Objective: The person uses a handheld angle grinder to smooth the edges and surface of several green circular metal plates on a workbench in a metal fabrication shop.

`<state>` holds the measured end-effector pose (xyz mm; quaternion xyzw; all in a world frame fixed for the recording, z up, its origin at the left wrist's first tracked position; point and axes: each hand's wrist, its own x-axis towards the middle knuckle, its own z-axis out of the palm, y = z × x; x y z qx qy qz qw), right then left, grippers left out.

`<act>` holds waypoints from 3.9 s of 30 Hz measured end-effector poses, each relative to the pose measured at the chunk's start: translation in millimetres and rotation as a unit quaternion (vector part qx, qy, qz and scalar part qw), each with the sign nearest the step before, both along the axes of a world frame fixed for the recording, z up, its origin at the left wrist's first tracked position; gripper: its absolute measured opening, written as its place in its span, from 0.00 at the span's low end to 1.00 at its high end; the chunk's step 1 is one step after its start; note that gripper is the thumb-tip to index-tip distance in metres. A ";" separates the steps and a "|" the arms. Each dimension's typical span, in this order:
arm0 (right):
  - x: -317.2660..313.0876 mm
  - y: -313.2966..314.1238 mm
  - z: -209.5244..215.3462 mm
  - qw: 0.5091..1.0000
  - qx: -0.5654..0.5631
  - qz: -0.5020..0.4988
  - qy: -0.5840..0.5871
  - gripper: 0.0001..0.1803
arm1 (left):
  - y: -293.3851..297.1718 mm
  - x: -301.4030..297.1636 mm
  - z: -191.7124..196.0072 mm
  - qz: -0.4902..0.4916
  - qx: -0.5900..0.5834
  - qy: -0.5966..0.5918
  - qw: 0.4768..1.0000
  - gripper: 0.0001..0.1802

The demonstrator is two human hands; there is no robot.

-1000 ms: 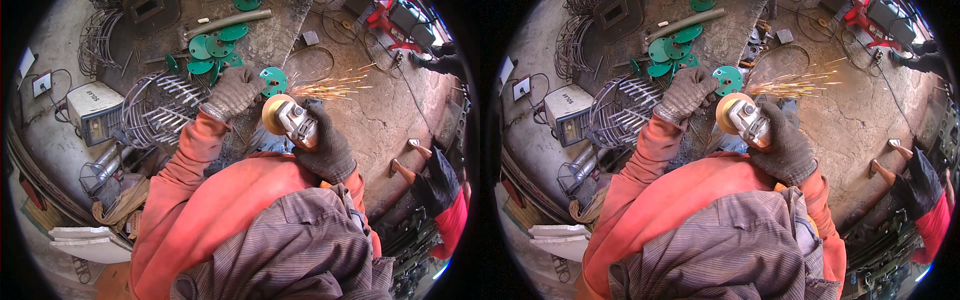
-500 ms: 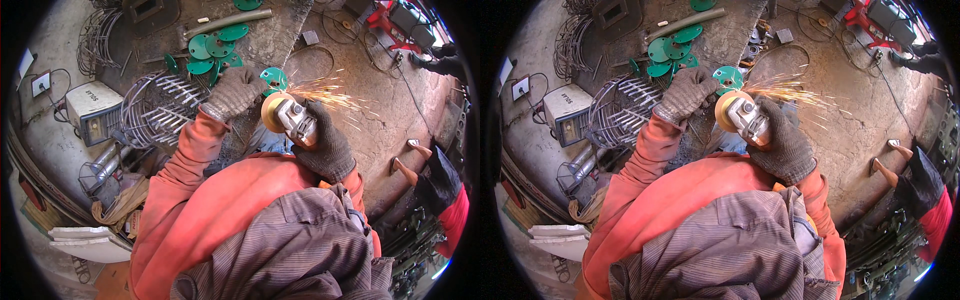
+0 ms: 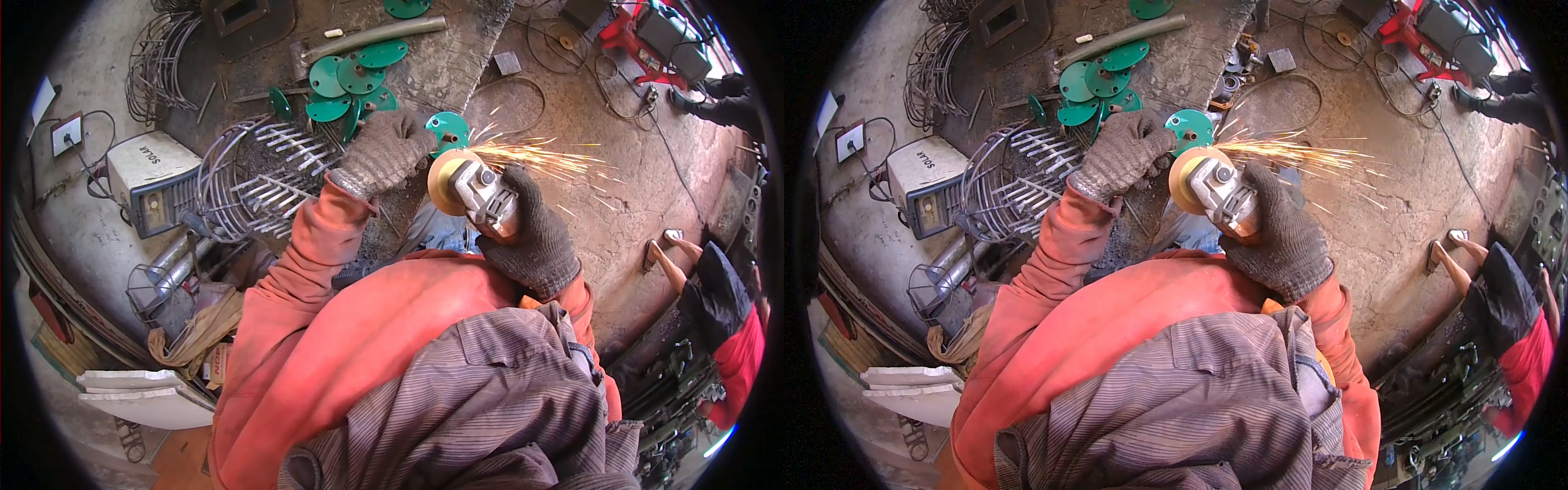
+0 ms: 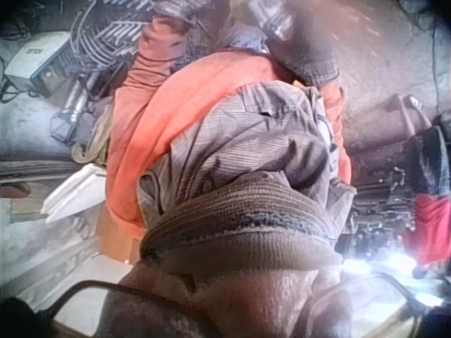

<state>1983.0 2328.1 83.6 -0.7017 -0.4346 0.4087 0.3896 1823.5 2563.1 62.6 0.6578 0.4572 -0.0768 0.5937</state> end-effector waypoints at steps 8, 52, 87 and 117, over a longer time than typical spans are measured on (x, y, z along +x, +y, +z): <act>1.1 -6.3 -3.5 0.999 -0.044 -0.002 -0.017 0.52 | -0.3 0.2 1.6 -0.003 0.004 -0.010 1.000 0.14; 6.1 -33.7 -7.6 0.999 -0.005 -0.029 0.013 0.48 | 75.6 33.3 27.1 -0.166 0.554 0.165 0.799 0.22; 7.3 -16.9 -2.5 1.000 -0.003 -0.025 0.013 0.44 | 24.7 23.5 7.7 -0.149 0.048 0.024 0.987 0.15; 11.3 -8.0 -1.9 1.000 -0.004 -0.007 0.012 0.48 | 29.7 25.2 9.1 -0.166 0.046 0.019 0.985 0.17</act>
